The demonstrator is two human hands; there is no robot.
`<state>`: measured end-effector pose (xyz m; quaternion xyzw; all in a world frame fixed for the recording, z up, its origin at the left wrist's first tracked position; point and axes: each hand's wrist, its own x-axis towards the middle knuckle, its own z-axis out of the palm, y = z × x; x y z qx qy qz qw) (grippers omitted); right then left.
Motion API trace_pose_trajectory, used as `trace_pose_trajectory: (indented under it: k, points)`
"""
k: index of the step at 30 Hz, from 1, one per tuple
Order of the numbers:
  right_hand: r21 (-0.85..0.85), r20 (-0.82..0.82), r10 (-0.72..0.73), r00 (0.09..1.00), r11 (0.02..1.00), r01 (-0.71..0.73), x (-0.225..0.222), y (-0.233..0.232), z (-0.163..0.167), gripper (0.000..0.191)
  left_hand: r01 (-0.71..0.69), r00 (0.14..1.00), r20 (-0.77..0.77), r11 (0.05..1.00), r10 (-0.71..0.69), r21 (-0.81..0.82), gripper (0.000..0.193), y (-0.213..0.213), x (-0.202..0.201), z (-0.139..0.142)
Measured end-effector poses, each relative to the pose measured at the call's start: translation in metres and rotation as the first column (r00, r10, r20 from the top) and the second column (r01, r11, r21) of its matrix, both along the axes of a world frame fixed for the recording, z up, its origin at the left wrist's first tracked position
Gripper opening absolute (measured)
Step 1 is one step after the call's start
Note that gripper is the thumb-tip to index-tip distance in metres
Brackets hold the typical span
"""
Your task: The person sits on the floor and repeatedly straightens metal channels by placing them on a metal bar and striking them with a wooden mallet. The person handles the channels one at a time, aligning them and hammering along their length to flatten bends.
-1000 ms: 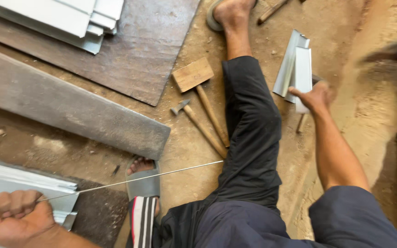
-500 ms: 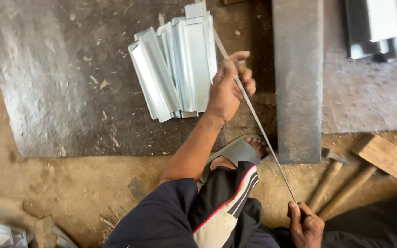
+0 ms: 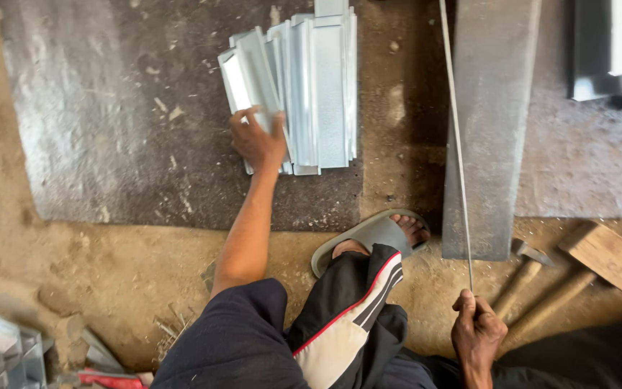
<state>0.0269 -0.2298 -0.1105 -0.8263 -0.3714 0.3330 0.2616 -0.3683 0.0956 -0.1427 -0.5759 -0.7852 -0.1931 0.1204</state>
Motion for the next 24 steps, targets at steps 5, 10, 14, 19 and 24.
trace_pose_trajectory:
  k: [5,10,14,19,24]
  points:
    - [0.0,-0.044,-0.034,0.998,0.999,0.034,0.009,-0.006,0.001,0.037,-0.228,0.88,0.333,0.917,0.338,-0.329,0.043,0.009,-0.018,-0.001]
    - [0.019,-0.064,-0.06,0.996,0.998,0.061,0.021,-0.01,-0.003,0.034,0.002,0.993,-0.118,0.99,0.015,0.138,0.024,-0.003,-0.015,0.017]
    - [-0.016,-0.08,-0.043,0.996,0.999,0.042,0.023,-0.025,-0.001,0.031,0.065,0.325,0.886,0.943,-0.33,0.328,0.022,0.008,0.024,0.049]
    - [0.099,-0.061,-0.139,0.988,0.985,0.144,0.021,-0.034,0.002,0.039,0.345,-0.073,0.887,0.822,-0.457,0.452,0.04,0.013,0.164,0.042]
    - [0.218,-0.048,-0.162,0.986,0.961,0.169,0.006,-0.024,0.004,0.036,0.474,0.229,0.924,0.865,-0.305,0.168,0.072,-0.014,0.276,0.017]
